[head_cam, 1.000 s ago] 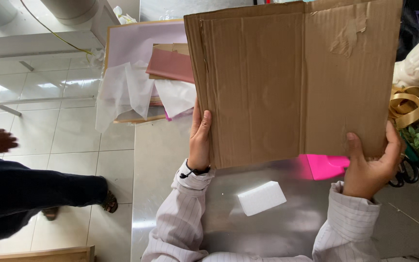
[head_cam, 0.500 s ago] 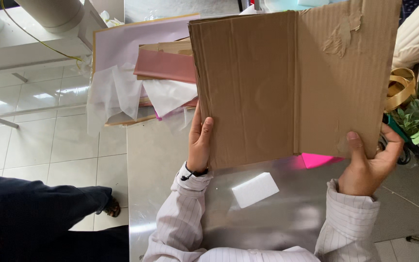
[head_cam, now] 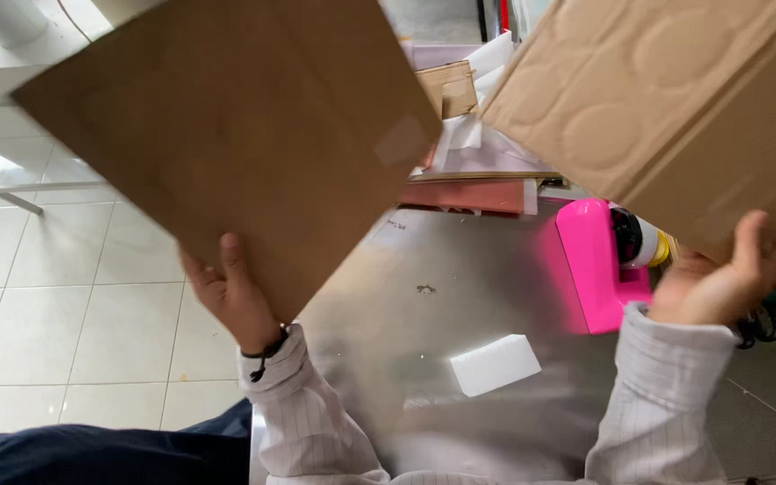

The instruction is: The person uses a utility knife to cut a piece of cardboard, then uses scissors to trim a white foam block and fit it inside the cardboard. They continue to cut and shape the cardboard into a small box-like structure.

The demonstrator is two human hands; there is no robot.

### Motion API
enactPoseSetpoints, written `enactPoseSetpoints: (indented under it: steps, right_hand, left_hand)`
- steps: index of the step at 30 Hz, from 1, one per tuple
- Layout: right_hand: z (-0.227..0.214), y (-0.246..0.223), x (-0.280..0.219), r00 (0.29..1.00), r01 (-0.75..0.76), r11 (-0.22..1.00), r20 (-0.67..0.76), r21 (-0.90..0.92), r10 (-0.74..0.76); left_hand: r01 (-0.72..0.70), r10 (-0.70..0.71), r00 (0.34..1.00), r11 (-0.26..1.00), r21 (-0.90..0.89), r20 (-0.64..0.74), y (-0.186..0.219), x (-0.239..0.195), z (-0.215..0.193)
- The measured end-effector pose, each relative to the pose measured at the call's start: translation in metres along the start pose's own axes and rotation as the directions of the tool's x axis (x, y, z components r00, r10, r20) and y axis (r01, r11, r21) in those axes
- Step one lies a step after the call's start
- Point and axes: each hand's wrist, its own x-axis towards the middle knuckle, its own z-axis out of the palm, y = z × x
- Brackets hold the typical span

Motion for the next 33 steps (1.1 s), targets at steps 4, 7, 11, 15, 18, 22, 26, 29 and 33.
enactPoseSetpoints:
  steps: [4, 7, 11, 15, 18, 22, 26, 29, 33]
  right_hand:
    - [0.090, 0.022, -0.015, 0.955, -0.261, 0.936, -0.079, 0.236, 0.286]
    - [0.139, 0.051, -0.012, 0.916, -0.395, 0.894, 0.019, 0.211, 0.400]
    - [0.175, 0.109, -0.014, 0.852, -0.521, 0.852, -0.042, 0.047, 0.523]
    - [0.148, 0.102, -0.030, 0.826, 0.294, 0.717, 0.545, -0.632, 0.142]
    - [0.158, 0.060, -0.038, 0.692, 0.371, 0.762, 0.706, -0.531, 0.154]
    - [0.195, 0.006, -0.055, 0.554, 0.315, 0.795, 0.780, -0.519, 0.291]
    - [0.186, 0.004, -0.060, 0.503, -0.071, 0.931, 0.793, -0.359, 0.344]
    - [0.171, -0.016, -0.075, 0.663, -0.023, 0.920, 0.683, -0.390, 0.306]
    - [0.137, -0.008, -0.097, 0.727, 0.069, 0.892, 0.635, -0.446, 0.262]
  left_hand:
    - [-0.217, 0.248, 0.963, 0.945, 0.244, -0.104, 0.039, 0.004, -0.029]
    - [-0.249, 0.300, 0.943, 0.923, 0.292, -0.146, 0.047, 0.008, -0.048]
    - [-0.282, 0.336, 0.926, 0.919, 0.276, -0.171, 0.052, 0.009, -0.079]
    - [-0.237, 0.271, 0.955, 0.942, 0.240, -0.123, 0.076, 0.006, -0.074]
    - [-0.171, 0.187, 0.978, 0.972, 0.159, -0.091, 0.077, 0.004, -0.065]
    - [-0.127, 0.127, 0.989, 0.992, -0.003, -0.077, 0.074, 0.000, -0.060]
    - [-0.020, 0.022, 0.999, 0.998, 0.061, -0.023, 0.057, 0.002, -0.074]
    - [-0.005, 0.005, 1.000, 1.000, 0.029, 0.007, 0.055, -0.003, -0.054]
    - [0.009, -0.013, 0.997, 0.998, 0.060, 0.081, 0.044, -0.005, -0.032]
